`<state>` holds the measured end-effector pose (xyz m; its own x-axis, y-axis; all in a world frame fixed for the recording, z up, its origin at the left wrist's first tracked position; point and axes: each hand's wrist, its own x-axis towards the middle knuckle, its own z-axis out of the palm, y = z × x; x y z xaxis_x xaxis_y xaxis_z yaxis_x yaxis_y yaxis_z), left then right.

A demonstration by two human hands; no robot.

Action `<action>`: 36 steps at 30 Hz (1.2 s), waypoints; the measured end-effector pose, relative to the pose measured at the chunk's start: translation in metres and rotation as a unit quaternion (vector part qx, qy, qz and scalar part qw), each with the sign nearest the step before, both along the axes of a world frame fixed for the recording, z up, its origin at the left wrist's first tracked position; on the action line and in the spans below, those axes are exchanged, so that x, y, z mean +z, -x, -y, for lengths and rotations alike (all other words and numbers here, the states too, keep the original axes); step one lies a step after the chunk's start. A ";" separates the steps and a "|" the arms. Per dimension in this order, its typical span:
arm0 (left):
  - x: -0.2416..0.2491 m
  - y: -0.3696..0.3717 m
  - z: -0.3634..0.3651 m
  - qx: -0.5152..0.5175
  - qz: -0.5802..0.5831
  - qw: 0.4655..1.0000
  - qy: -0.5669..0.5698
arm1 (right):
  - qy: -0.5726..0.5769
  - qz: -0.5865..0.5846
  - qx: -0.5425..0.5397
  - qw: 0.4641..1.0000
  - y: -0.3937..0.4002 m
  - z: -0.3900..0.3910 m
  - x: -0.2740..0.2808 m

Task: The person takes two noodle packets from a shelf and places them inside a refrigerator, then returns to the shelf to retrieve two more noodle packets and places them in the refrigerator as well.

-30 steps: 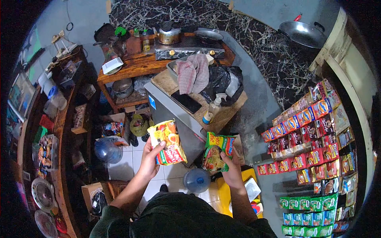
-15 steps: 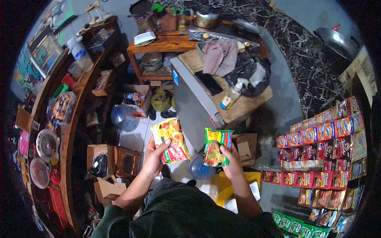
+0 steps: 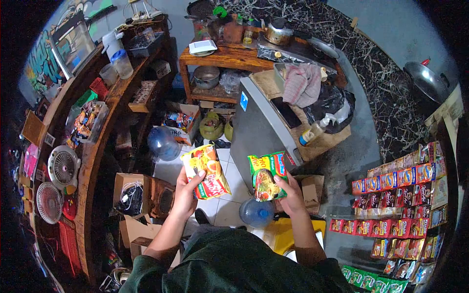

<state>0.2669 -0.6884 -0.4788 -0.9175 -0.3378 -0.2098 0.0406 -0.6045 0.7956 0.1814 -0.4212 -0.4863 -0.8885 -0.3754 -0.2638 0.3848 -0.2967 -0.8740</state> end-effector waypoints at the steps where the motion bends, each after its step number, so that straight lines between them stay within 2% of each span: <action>1: -0.001 0.000 0.011 -0.001 -0.002 1.000 0.000 | 0.000 -0.002 -0.001 1.000 -0.001 0.012 0.004; 3: -0.005 0.001 0.035 0.002 -0.003 1.000 0.008 | 0.024 -0.002 -0.007 1.000 -0.001 0.036 0.013; 8: -0.009 0.002 0.095 -0.003 0.001 1.000 0.002 | -0.006 -0.024 0.006 1.000 0.008 0.094 0.023; 17: -0.019 0.006 0.165 0.002 0.020 1.000 0.001 | -0.015 -0.005 0.032 0.999 0.030 0.170 0.007; 27: -0.028 0.036 0.187 -0.052 0.041 0.998 0.004 | -0.037 -0.012 0.007 0.999 0.063 0.185 -0.003; 30: -0.028 0.059 0.185 -0.064 0.056 0.996 0.022 | -0.031 0.014 -0.032 0.999 0.082 0.181 -0.007; 36: -0.033 0.127 0.173 -0.089 0.049 0.994 0.045 | -0.011 0.002 -0.028 1.000 0.140 0.164 -0.017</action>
<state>0.1396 -0.8619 -0.5113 -0.9411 -0.1934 -0.2772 -0.1405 -0.5222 0.8412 0.0416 -0.5851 -0.5035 -0.9068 -0.3196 -0.2749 0.3719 -0.2991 -0.8788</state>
